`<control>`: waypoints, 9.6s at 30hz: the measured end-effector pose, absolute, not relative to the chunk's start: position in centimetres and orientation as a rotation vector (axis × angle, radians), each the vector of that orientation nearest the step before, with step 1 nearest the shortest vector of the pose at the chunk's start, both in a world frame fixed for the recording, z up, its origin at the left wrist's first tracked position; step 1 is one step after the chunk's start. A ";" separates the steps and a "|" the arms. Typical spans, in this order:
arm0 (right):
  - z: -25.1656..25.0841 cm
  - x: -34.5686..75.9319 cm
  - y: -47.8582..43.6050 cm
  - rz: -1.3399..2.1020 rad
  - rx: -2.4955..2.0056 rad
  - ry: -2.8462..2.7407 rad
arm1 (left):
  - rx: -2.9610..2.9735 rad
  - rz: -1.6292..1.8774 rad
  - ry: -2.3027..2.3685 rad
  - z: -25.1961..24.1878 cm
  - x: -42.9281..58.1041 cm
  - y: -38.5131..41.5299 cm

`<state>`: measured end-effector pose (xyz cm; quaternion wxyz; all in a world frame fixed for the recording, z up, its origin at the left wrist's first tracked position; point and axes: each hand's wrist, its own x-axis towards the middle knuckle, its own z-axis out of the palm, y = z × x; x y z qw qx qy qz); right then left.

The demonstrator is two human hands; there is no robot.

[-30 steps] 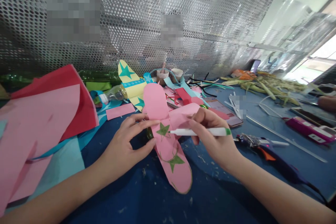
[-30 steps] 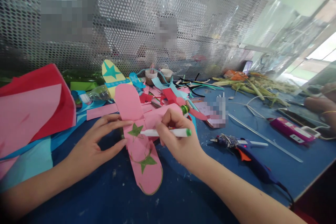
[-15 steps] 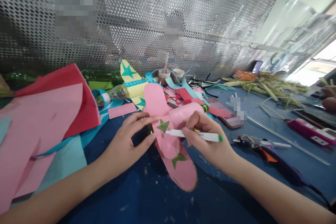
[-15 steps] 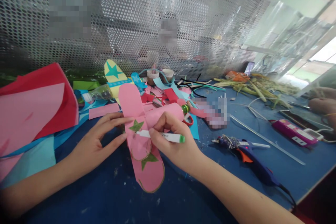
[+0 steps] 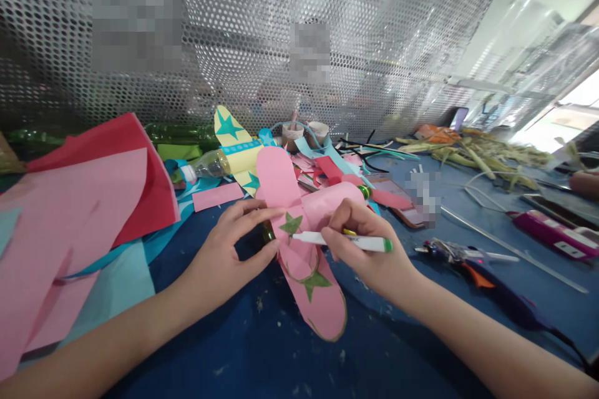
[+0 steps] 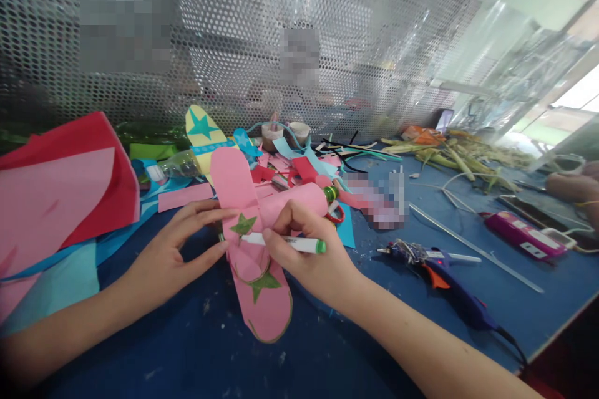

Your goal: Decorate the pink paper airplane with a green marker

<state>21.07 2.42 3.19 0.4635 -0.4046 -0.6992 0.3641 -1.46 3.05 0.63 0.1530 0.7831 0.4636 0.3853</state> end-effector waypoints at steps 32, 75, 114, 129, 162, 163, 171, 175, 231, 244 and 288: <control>3.1 21.0 2.5 0.927 -0.944 -1.687 | 2.251 1.112 1.320 0.8 -1.5 3.1; 3.3 21.1 2.5 0.948 -0.987 -1.706 | 2.231 1.112 1.345 1.0 -1.2 2.9; 3.2 21.1 2.4 0.926 -1.011 -1.692 | 2.265 1.118 1.349 0.9 -1.3 3.1; 3.4 21.0 2.4 0.920 -1.000 -1.688 | 2.216 1.101 1.342 0.8 -1.4 3.1; 3.1 21.1 2.4 0.928 -1.019 -1.674 | 2.220 1.105 1.319 0.7 -1.5 3.1; 3.1 21.1 2.4 0.933 -1.010 -1.676 | 2.217 1.107 1.316 0.7 -1.5 3.1; 3.1 21.1 2.5 0.949 -0.956 -1.695 | 2.223 1.109 1.330 0.7 -1.5 3.1; 3.2 21.0 2.5 0.951 -0.958 -1.686 | 2.231 1.112 1.328 0.7 -1.5 3.1; 3.9 21.3 3.0 0.948 -1.089 -1.568 | 2.251 1.072 1.355 1.1 -1.4 3.0; 3.9 21.1 2.9 0.938 -1.057 -1.590 | 2.231 1.082 1.350 0.9 -1.5 3.0; 3.9 21.2 2.8 0.936 -1.052 -1.574 | 2.238 1.089 1.348 0.7 -1.6 3.0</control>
